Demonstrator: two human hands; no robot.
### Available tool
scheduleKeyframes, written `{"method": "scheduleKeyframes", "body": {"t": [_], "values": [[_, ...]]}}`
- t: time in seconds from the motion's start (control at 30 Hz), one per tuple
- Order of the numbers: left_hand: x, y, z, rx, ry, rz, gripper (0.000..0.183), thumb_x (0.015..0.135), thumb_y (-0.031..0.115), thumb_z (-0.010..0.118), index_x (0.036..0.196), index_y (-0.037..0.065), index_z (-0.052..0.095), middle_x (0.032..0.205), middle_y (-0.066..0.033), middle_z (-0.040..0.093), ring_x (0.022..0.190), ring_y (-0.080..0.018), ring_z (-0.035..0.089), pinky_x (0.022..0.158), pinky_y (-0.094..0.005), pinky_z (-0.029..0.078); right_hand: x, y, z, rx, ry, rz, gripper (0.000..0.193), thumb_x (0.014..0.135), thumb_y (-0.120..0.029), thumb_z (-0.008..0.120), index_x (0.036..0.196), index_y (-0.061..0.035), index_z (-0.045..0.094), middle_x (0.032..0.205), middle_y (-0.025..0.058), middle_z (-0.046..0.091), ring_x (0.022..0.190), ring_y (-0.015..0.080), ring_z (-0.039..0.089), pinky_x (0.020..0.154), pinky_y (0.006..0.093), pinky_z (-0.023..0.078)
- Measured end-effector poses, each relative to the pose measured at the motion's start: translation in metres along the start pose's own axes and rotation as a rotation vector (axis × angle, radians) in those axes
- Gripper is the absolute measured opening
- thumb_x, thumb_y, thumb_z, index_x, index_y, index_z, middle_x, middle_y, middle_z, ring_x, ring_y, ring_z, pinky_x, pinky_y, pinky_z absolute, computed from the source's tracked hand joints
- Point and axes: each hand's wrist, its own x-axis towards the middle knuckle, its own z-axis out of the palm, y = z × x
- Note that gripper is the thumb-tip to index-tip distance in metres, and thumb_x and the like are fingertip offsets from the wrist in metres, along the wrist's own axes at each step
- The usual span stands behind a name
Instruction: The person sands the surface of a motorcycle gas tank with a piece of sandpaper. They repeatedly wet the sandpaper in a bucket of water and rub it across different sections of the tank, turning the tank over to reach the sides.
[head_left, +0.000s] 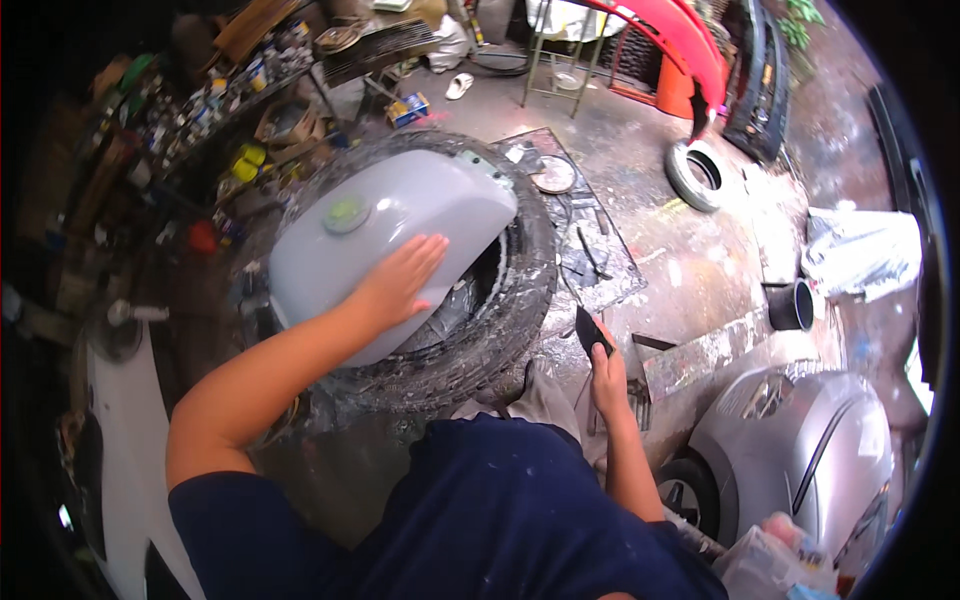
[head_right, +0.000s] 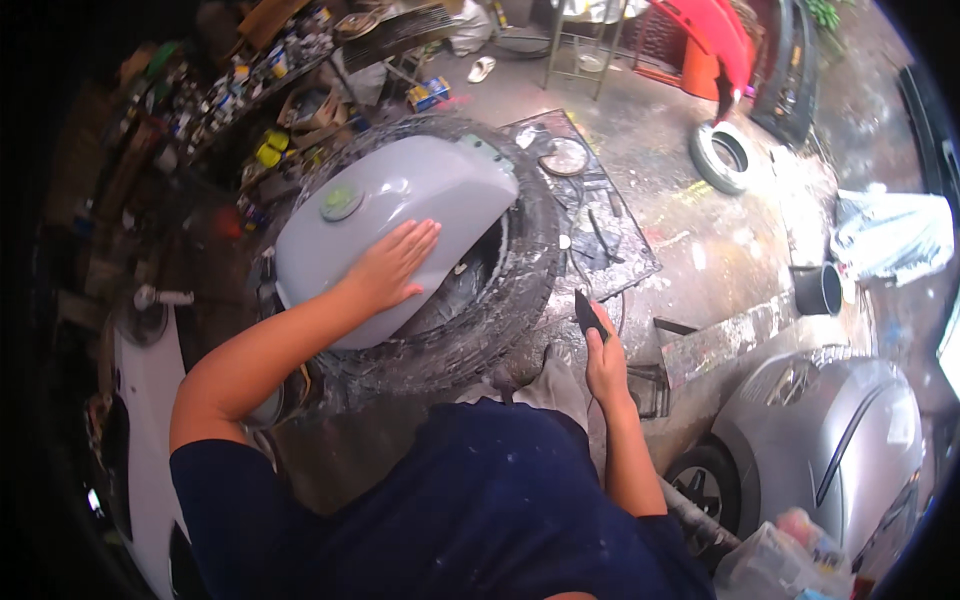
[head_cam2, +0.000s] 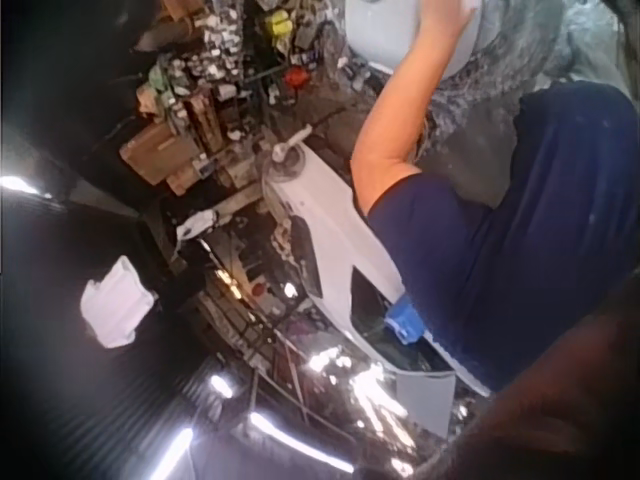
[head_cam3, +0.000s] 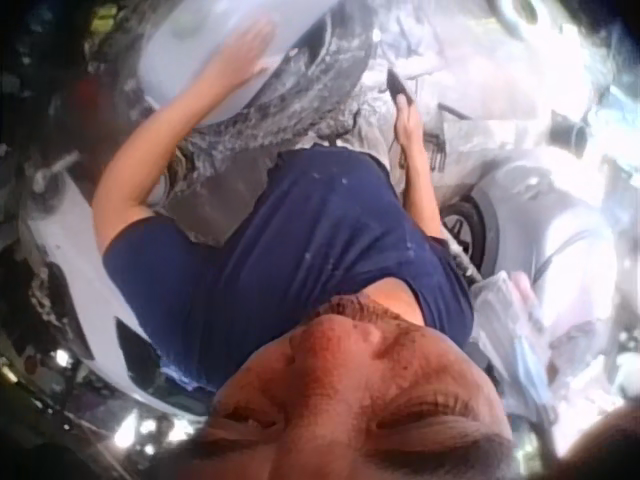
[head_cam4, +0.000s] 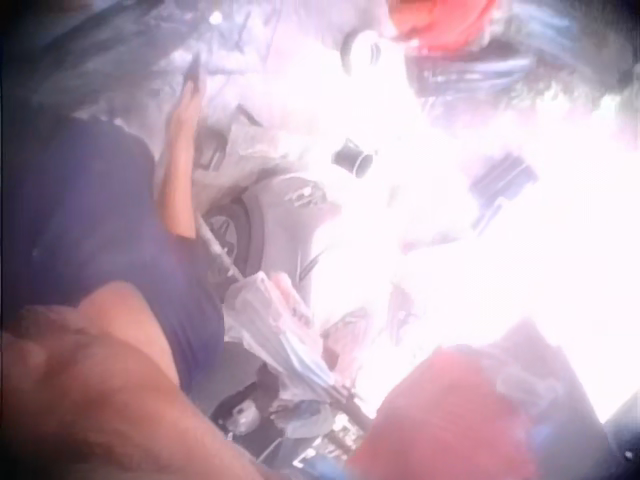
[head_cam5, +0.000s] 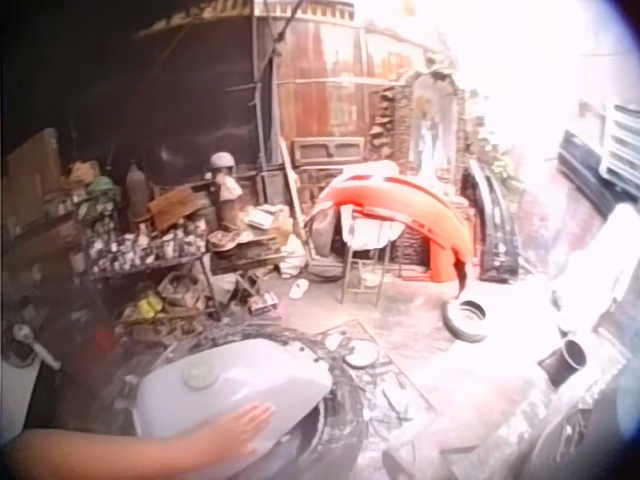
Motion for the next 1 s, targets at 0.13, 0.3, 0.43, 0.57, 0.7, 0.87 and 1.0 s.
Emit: {"method": "scheduleKeyframes", "body": {"t": [0.13,0.3,0.43,0.57,0.7,0.87,1.0], "values": [[-0.053,0.006,-0.017,-0.157,-0.001,-0.079,0.089,0.085,0.049,0.065,0.149,-0.005,0.035,0.161,-0.0140,0.028,0.152,-0.0246,0.021,0.125,-0.0398,0.014,0.041,-0.003,0.002,0.047,-0.085,-0.032,0.050,0.105,-0.025,0.043,0.141,0.0088,0.046,0.144,0.0235,0.051,0.138,0.0335,0.044,0.116,0.0370,0.028],[-0.074,0.017,-0.034,-0.172,-0.077,-0.179,0.086,0.086,0.052,0.060,0.149,-0.002,0.037,0.163,-0.0106,0.026,0.152,-0.0223,0.019,0.126,-0.0400,0.014,0.080,0.002,-0.011,0.002,-0.203,-0.075,0.050,0.104,-0.025,0.043,0.141,0.0085,0.046,0.146,0.0233,0.050,0.140,0.0336,0.043,0.117,0.0366,0.028],[-0.037,0.019,-0.029,-0.161,-0.031,-0.176,0.088,0.085,0.052,0.061,0.150,-0.002,0.036,0.163,-0.0098,0.026,0.153,-0.0210,0.018,0.126,-0.0392,0.015,0.101,-0.006,-0.029,-0.039,-0.245,-0.134,0.051,0.104,-0.027,0.042,0.141,0.0079,0.047,0.146,0.0228,0.050,0.140,0.0339,0.043,0.117,0.0364,0.028],[0.019,0.017,-0.016,-0.121,-0.025,-0.133,0.090,0.087,0.055,0.059,0.151,-0.003,0.033,0.164,-0.0101,0.024,0.153,-0.0214,0.018,0.127,-0.0388,0.013,0.110,-0.002,-0.054,-0.031,-0.242,-0.111,0.050,0.104,-0.026,0.043,0.142,0.0062,0.047,0.145,0.0234,0.050,0.139,0.0336,0.044,0.116,0.0364,0.028],[0.086,0.015,0.001,0.046,-0.056,-0.052,0.094,0.089,0.060,0.054,0.153,-0.003,0.028,0.165,-0.0110,0.021,0.153,-0.0215,0.017,0.127,-0.0383,0.010,0.107,0.012,-0.081,-0.054,-0.195,-0.050,0.050,0.103,-0.026,0.043,0.141,0.0069,0.048,0.145,0.0229,0.051,0.139,0.0335,0.044,0.117,0.0368,0.028],[0.171,0.016,0.035,0.143,-0.084,0.056,0.094,0.091,0.063,0.050,0.154,-0.004,0.027,0.165,-0.0122,0.020,0.153,-0.0234,0.016,0.126,-0.0396,0.010,0.084,0.033,-0.116,-0.061,-0.077,-0.010,0.051,0.104,-0.028,0.044,0.140,0.0080,0.048,0.146,0.0217,0.051,0.139,0.0323,0.044,0.117,0.0372,0.028],[0.203,0.011,0.048,0.239,-0.132,0.169,0.089,0.093,0.062,0.048,0.153,-0.002,0.031,0.163,-0.0145,0.025,0.152,-0.0275,0.018,0.125,-0.0423,0.010,0.049,0.037,-0.131,-0.077,0.041,0.051,0.047,0.103,-0.022,0.044,0.139,0.0084,0.049,0.143,0.0218,0.054,0.137,0.0335,0.046,0.116,0.0365,0.029]]}}
